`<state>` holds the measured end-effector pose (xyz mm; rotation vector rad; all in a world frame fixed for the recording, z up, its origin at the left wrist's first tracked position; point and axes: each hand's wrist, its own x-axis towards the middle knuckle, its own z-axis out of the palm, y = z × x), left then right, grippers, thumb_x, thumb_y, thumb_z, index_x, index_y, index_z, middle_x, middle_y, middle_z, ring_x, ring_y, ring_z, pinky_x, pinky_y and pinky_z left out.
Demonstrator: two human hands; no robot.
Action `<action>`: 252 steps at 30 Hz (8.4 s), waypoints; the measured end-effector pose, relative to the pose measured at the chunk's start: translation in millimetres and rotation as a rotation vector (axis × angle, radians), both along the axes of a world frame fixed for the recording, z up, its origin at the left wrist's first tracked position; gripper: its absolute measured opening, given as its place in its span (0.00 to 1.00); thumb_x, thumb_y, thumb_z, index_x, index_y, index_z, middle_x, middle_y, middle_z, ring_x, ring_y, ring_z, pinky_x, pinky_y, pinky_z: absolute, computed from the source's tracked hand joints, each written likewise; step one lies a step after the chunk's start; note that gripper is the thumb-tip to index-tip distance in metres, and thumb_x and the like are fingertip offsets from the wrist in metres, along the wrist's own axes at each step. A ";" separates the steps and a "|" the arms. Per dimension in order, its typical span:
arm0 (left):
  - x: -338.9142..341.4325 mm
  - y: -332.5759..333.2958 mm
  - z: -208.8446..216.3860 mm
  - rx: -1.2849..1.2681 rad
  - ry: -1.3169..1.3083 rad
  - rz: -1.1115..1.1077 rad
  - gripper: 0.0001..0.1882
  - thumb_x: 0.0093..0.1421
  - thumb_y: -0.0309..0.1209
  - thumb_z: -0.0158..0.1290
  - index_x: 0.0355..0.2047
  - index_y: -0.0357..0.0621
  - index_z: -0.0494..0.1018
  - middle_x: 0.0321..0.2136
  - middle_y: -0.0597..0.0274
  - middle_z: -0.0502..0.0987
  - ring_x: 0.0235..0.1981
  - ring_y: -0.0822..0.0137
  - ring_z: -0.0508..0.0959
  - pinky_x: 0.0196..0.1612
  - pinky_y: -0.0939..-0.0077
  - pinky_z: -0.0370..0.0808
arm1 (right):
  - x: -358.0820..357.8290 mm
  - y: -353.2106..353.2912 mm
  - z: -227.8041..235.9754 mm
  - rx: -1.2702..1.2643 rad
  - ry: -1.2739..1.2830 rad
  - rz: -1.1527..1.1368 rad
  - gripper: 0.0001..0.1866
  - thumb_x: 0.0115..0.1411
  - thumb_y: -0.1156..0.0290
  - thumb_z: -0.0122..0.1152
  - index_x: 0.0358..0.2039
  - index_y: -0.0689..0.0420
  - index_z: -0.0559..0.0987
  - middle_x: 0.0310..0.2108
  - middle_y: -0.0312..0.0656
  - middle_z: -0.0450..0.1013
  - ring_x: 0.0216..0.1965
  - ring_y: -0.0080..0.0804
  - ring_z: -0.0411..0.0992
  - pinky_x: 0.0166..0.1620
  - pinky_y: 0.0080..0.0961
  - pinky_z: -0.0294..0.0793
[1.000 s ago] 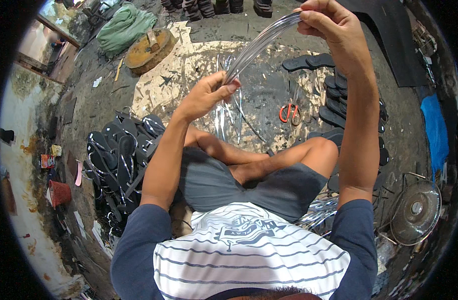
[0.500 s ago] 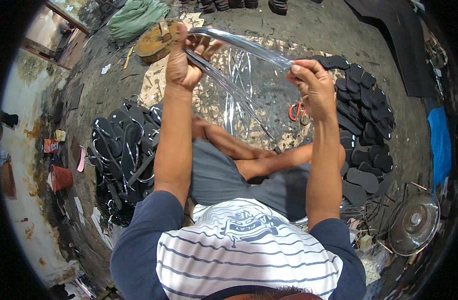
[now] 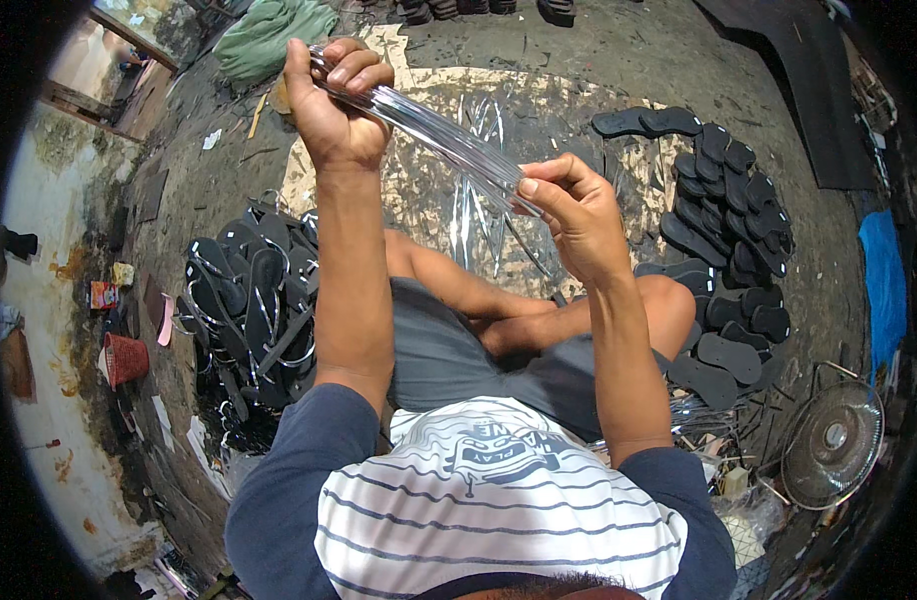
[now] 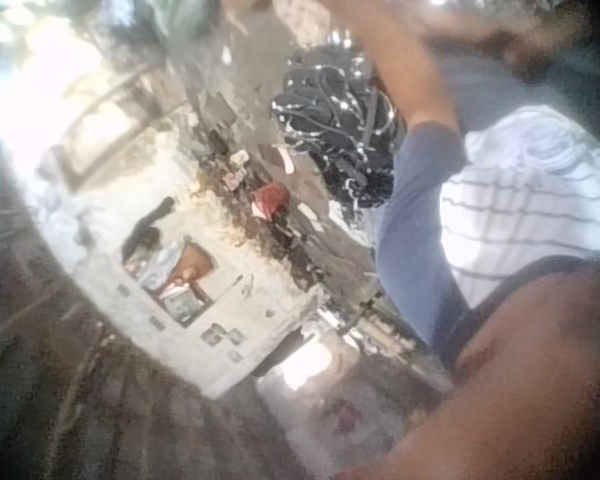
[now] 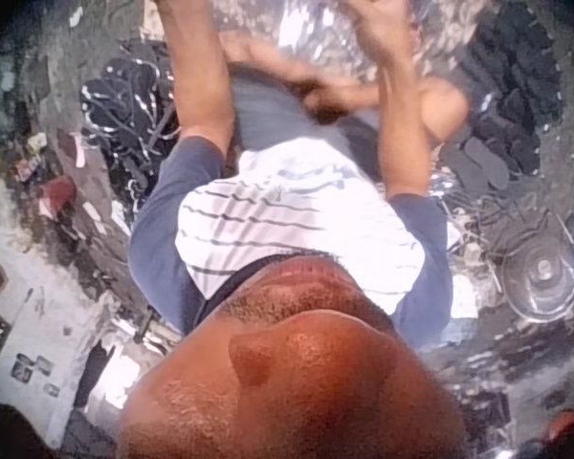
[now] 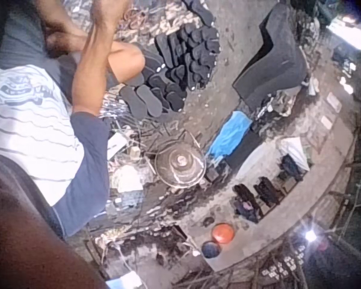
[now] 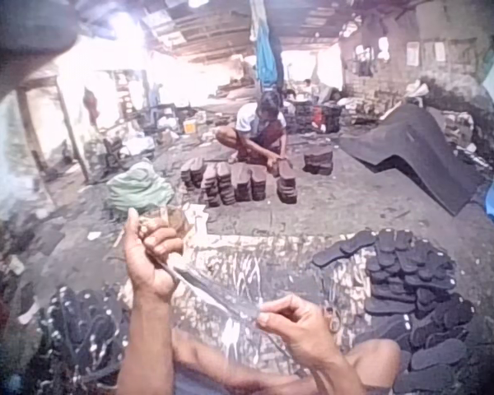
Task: The person sits on the floor and assembles flip-flops by inserting metal rods into the sole holes and attaching straps. They use scissors to cut the rods and repeatedly handle soles and straps, placing finished units aside.
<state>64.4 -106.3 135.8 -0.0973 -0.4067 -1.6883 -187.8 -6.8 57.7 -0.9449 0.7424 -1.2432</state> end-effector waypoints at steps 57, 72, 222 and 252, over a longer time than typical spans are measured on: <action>-61.1 32.0 -124.3 -0.103 -1.517 0.261 0.14 0.69 0.36 0.56 0.50 0.44 0.81 0.18 0.82 0.67 0.21 0.85 0.61 0.23 0.82 0.60 | -17.8 54.4 -27.9 0.232 0.229 0.381 0.37 0.70 0.36 0.42 0.53 0.63 0.74 0.33 0.34 0.70 0.36 0.22 0.68 0.45 0.22 0.69; -72.4 66.0 -103.6 -0.636 -1.631 0.362 0.23 0.61 0.26 0.59 0.57 0.46 0.75 0.41 0.53 0.82 0.33 0.58 0.82 0.37 0.67 0.78 | 1.1 50.8 -12.6 0.288 0.034 0.268 0.40 0.70 0.35 0.38 0.53 0.64 0.73 0.36 0.37 0.72 0.39 0.23 0.71 0.44 0.21 0.71; -97.7 36.6 -57.4 -0.256 -1.191 0.176 0.21 0.74 0.48 0.44 0.48 0.43 0.72 0.27 0.69 0.72 0.23 0.78 0.76 0.23 0.85 0.73 | -18.9 -56.5 71.8 -0.406 0.515 -0.202 0.19 0.69 0.68 0.60 0.59 0.56 0.76 0.43 0.40 0.80 0.39 0.23 0.77 0.43 0.23 0.77; -88.5 46.4 -46.2 -0.332 -1.220 -0.034 0.23 0.75 0.43 0.39 0.52 0.35 0.70 0.38 0.53 0.82 0.32 0.68 0.84 0.31 0.77 0.79 | -27.9 -55.3 72.6 -0.301 0.423 -0.027 0.19 0.66 0.71 0.63 0.55 0.66 0.77 0.42 0.43 0.81 0.39 0.24 0.77 0.42 0.22 0.78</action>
